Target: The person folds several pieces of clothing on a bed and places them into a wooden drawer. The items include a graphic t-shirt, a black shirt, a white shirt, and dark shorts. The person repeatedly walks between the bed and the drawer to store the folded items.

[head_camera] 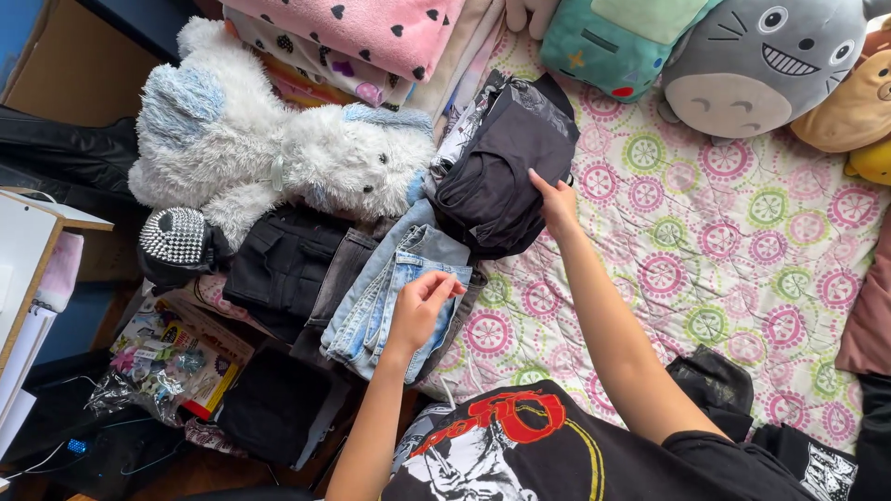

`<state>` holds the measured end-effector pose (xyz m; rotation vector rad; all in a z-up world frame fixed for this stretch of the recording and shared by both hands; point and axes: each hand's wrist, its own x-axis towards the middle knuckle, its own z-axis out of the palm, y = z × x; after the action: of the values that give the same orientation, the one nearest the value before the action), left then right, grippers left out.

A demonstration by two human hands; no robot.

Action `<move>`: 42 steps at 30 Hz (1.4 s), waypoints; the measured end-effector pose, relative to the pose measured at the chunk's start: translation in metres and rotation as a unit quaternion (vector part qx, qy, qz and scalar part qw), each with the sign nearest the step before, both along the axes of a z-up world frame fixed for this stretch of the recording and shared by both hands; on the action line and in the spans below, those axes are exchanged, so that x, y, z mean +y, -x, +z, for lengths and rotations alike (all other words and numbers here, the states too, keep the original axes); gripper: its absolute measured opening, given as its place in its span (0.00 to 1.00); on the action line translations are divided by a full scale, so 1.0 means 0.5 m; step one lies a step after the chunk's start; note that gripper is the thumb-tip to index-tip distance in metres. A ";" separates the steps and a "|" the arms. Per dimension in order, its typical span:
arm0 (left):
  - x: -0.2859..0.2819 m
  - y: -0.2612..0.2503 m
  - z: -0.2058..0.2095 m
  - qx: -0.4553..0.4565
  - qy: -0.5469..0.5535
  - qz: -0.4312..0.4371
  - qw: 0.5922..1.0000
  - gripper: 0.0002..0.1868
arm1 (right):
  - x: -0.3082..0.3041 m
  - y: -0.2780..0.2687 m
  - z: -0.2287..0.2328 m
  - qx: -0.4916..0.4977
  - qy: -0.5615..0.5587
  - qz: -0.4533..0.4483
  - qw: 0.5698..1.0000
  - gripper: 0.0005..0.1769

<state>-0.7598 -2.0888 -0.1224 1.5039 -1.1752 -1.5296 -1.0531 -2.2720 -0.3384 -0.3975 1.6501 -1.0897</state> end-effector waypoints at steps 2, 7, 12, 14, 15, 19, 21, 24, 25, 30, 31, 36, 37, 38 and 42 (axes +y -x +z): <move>-0.003 0.000 -0.002 0.011 0.008 0.000 1.000 0.11 | -0.009 -0.027 -0.015 -0.045 0.019 -0.043 0.998 0.31; 0.016 -0.013 -0.006 0.034 -0.007 0.003 0.999 0.11 | 0.030 -0.029 -0.001 -0.245 0.116 -0.068 0.960 0.21; 0.036 -0.029 -0.021 0.047 -0.030 0.013 0.998 0.11 | 0.155 -0.040 0.137 -0.328 0.192 -0.006 0.925 0.20; 0.037 -0.023 -0.030 0.069 -0.008 0.048 0.996 0.08 | 0.207 -0.019 0.157 -0.312 0.195 0.061 0.928 0.34; 0.032 -0.020 -0.047 0.069 -0.009 0.045 0.997 0.08 | 0.236 -0.006 0.161 -0.312 0.195 0.058 0.928 0.34; 0.007 0.013 -0.117 0.087 0.107 0.061 0.989 0.23 | 0.367 0.043 0.192 -0.333 0.197 0.126 0.914 0.35; 0.010 0.045 -0.178 0.095 0.139 -0.001 0.986 0.30 | 0.425 0.064 0.201 -0.328 0.195 0.131 0.915 0.34; 0.058 0.108 -0.238 0.345 -0.116 -0.050 0.930 0.29 | 0.496 0.091 0.209 -0.319 0.171 0.118 0.925 0.35; 0.074 0.126 -0.210 0.335 -0.135 -0.039 0.932 0.27 | 0.514 0.095 0.223 -0.296 0.133 0.107 0.940 0.35; 0.156 0.200 -0.212 0.231 -0.150 -0.057 0.960 0.22 | 0.624 0.165 0.186 -0.269 0.091 0.091 0.955 0.32; 0.176 0.212 -0.228 0.241 -0.168 -0.053 0.954 0.25 | 0.647 0.180 0.177 -0.267 0.094 0.100 0.954 0.32; 0.253 0.262 -0.289 0.237 -0.243 -0.022 0.940 0.33 | 0.726 0.201 0.230 -0.260 0.107 0.137 0.950 0.35; 0.268 0.271 -0.278 0.223 -0.227 -0.020 0.948 0.31 | 0.739 0.214 0.217 -0.261 0.106 0.136 0.950 0.34; 0.284 0.278 -0.267 0.209 -0.211 -0.019 0.955 0.28 | 0.753 0.225 0.204 -0.261 0.104 0.134 0.950 0.33; 0.319 0.323 -0.249 0.154 -0.088 -0.030 0.984 0.24 | 0.779 0.248 0.236 -0.165 0.135 0.127 0.969 0.28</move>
<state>-0.9213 -1.9292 -0.2469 1.2889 -0.9313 -1.8708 -1.1770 -1.8826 -0.2202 -0.5558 1.1272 -1.1196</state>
